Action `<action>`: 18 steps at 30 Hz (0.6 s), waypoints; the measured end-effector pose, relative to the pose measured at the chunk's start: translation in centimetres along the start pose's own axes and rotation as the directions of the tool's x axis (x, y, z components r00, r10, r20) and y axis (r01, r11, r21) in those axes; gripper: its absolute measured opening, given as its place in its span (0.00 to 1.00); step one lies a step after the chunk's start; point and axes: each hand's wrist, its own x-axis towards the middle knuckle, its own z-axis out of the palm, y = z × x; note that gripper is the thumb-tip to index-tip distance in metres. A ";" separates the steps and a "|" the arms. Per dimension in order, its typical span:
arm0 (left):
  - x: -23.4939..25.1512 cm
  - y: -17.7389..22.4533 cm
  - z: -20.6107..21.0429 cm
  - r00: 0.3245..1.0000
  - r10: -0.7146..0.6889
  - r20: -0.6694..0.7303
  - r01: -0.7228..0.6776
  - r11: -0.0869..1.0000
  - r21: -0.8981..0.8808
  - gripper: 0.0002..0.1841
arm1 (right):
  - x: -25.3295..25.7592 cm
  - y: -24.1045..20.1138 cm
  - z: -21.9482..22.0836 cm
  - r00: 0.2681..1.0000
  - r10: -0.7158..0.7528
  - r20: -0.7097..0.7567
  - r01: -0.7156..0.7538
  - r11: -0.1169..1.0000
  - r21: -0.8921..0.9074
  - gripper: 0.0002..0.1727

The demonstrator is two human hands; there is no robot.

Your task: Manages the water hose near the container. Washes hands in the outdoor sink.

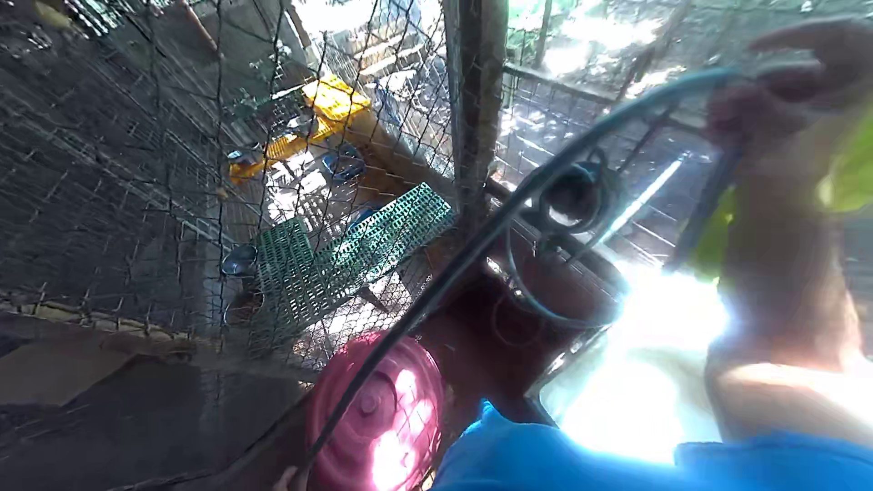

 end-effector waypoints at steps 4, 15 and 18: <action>0.5 11.5 -1.2 0.991 0.124 -0.057 -0.132 0.977 -0.165 0.21 | 1.1 6.7 -1.4 0.993 0.061 -0.098 -0.106 0.820 -0.562 0.23; 4.2 28.7 -3.2 0.944 0.257 0.205 -0.238 0.965 -0.113 0.24 | -3.8 6.2 6.6 0.932 0.362 0.017 -0.214 0.588 -0.780 0.20; 5.8 28.5 -2.3 0.953 0.170 0.251 -0.149 0.984 -0.099 0.26 | -6.6 3.6 12.9 0.928 0.234 0.291 0.002 0.776 -0.631 0.28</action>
